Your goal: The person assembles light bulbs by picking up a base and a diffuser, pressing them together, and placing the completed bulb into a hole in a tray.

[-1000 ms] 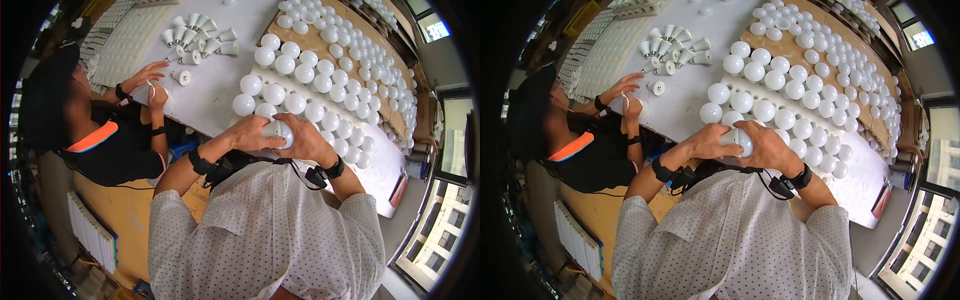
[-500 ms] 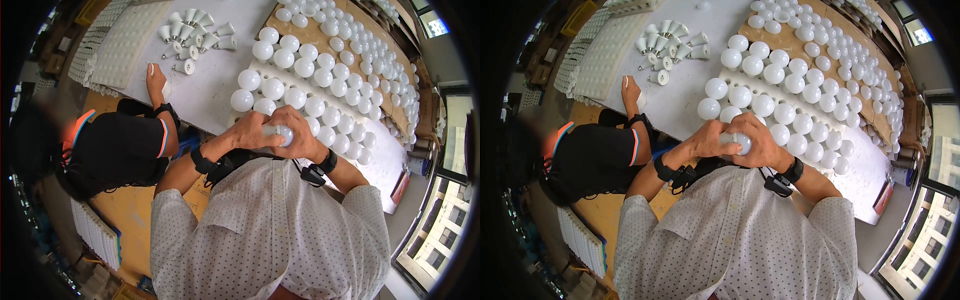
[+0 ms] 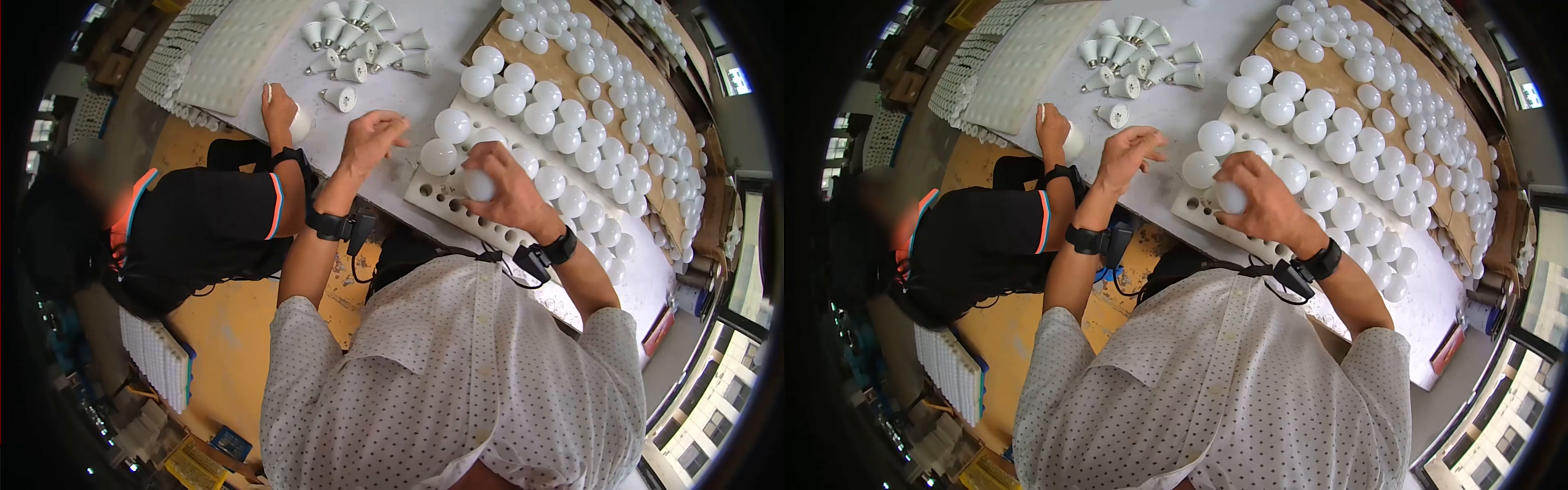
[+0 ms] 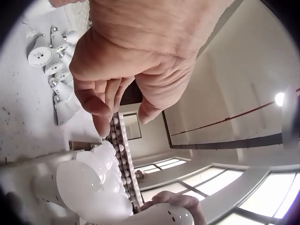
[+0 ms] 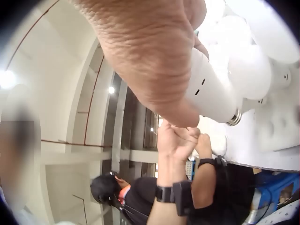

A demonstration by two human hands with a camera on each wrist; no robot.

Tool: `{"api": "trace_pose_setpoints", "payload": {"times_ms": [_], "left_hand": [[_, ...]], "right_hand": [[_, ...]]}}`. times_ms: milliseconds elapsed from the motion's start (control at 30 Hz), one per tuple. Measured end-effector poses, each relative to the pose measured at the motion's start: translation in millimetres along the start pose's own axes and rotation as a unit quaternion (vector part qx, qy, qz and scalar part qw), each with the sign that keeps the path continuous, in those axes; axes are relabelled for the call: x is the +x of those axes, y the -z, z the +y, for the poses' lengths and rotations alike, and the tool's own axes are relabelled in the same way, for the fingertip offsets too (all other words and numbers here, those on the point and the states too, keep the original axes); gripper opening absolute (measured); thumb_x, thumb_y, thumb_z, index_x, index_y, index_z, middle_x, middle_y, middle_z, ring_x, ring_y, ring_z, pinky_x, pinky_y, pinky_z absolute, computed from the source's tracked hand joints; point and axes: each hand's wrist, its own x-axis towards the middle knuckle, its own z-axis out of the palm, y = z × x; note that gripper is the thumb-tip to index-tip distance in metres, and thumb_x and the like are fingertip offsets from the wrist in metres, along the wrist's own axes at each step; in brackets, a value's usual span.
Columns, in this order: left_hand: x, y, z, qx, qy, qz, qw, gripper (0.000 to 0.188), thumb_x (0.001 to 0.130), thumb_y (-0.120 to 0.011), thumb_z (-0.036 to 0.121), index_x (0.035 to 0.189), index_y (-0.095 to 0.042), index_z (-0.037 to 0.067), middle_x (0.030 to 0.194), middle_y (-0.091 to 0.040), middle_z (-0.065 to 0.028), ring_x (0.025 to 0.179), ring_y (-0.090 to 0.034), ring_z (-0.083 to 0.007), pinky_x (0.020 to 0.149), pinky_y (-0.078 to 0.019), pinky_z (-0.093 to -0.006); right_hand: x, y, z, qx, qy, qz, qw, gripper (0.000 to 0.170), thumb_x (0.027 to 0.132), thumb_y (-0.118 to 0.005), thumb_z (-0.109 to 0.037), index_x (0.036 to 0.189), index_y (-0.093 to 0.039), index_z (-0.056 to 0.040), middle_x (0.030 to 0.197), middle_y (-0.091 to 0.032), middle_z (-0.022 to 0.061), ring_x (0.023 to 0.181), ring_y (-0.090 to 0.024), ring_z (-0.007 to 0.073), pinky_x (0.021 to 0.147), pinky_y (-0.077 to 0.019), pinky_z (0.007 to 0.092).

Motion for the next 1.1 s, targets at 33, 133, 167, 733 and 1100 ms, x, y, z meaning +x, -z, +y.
{"api": "trace_pose_setpoints", "payload": {"times_ms": [33,133,167,733,1100], "left_hand": [[7,12,-4,0.008,-0.003,0.047,0.999,0.034,0.077,-0.067,0.024,0.097,-0.058,-0.002,0.08,-0.065,-0.0092,0.068,-0.064,-0.0134,0.05,-0.0452,-0.0213],[36,46,-45,0.094,-0.054,0.184,0.977,0.028,0.077,-0.062,0.015,0.099,-0.058,-0.001,0.085,-0.066,-0.0131,0.077,-0.065,-0.0203,0.064,-0.0495,-0.0279],[42,57,-58,0.093,-0.055,0.19,0.976,0.028,0.077,-0.062,0.015,0.099,-0.058,-0.001,0.085,-0.066,-0.0131,0.077,-0.065,-0.0203,0.064,-0.0495,-0.0279],[119,107,-122,0.588,-0.153,0.116,0.786,0.046,0.072,-0.051,-0.009,0.116,-0.043,0.0,0.13,-0.041,-0.0222,0.119,-0.04,-0.0357,0.098,-0.0356,-0.0388],[81,57,-101,0.56,-0.044,0.075,0.824,0.048,0.066,-0.071,0.008,0.107,-0.045,0.0,0.098,-0.058,-0.0225,0.093,-0.055,-0.0384,0.081,-0.0447,-0.0414]], "right_hand": [[3,-11,1,0.0,0.004,-0.001,1.0,0.051,0.056,-0.073,-0.007,0.101,-0.05,-0.0083,0.105,-0.048,0.0119,0.097,-0.049,0.0315,0.083,-0.0443,0.0382],[14,-44,6,-0.118,0.126,-0.101,0.98,0.045,0.059,-0.071,-0.01,0.101,-0.053,-0.0105,0.107,-0.048,0.0082,0.1,-0.048,0.0271,0.086,-0.0421,0.035],[16,-51,8,-0.118,0.131,-0.103,0.979,0.045,0.059,-0.071,-0.01,0.101,-0.053,-0.0105,0.107,-0.048,0.0082,0.1,-0.048,0.0271,0.086,-0.0421,0.035],[5,99,83,-0.152,-0.175,0.21,0.95,0.038,0.072,-0.067,-0.008,0.107,-0.055,-0.0055,0.106,-0.054,0.0125,0.085,-0.057,0.025,0.072,-0.0486,0.0329],[-40,187,274,-0.304,-0.511,0.085,0.8,0.071,0.07,-0.066,-0.037,0.13,-0.041,-0.0106,0.122,-0.049,0.0217,0.112,-0.048,0.0329,0.092,-0.0403,0.039]]}}
